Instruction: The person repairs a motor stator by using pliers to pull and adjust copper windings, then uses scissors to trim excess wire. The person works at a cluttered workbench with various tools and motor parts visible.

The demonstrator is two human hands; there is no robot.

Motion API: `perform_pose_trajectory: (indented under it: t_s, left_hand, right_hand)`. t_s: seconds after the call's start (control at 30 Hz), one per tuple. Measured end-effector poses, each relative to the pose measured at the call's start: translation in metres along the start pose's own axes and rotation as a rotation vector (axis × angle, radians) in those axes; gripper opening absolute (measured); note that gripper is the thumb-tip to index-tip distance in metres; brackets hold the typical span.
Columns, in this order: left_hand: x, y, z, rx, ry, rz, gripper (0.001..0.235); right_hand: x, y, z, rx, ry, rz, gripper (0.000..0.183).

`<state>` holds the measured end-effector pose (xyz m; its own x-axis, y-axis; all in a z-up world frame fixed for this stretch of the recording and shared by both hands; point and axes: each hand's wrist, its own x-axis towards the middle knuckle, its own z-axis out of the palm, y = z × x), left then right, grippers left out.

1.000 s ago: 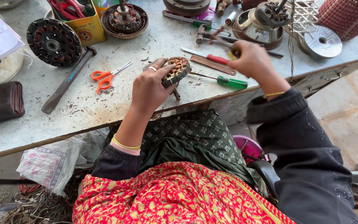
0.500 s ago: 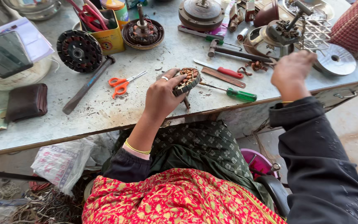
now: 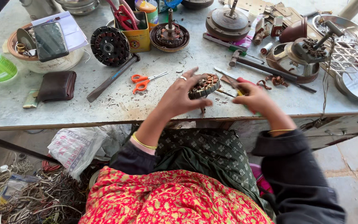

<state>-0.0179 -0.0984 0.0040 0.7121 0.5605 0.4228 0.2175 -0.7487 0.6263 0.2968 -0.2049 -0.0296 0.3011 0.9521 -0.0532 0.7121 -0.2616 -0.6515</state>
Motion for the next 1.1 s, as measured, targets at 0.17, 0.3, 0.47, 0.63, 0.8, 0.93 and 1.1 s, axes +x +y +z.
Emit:
perform_pose_trajectory:
  t_s: [0.17,0.3,0.47,0.63,0.8,0.93,1.1]
  left_hand:
    - [0.051,-0.05,-0.024,-0.349,0.055,-0.063,0.122]
    - [0.132,-0.1,-0.056,-0.559,0.101,-0.202,0.132]
    - [0.191,-0.136,-0.068,-0.498,0.144,-0.393,0.133]
    - [0.224,-0.178,-0.055,-0.596,0.293,-0.329,0.133]
    - [0.253,-0.205,-0.055,-0.682,0.28,-0.294,0.137]
    - [0.252,-0.217,-0.063,-0.707,0.268,-0.311,0.139]
    - [0.255,-0.234,-0.061,-0.759,0.296,-0.349,0.14]
  right_hand:
    - [0.002,-0.008,0.042,-0.232,0.317,-0.059,0.069]
    - [0.006,-0.022,0.064,-0.452,0.417,-0.06,0.064]
    - [0.001,-0.022,0.083,-0.41,0.597,-0.173,0.068]
    - [-0.002,-0.013,0.081,-0.331,0.63,-0.265,0.062]
    - [-0.006,-0.02,0.075,-0.153,0.569,-0.16,0.051]
    - [-0.012,-0.03,0.072,-0.152,0.574,-0.2,0.048]
    - [-0.016,-0.036,0.071,-0.19,0.56,-0.203,0.05]
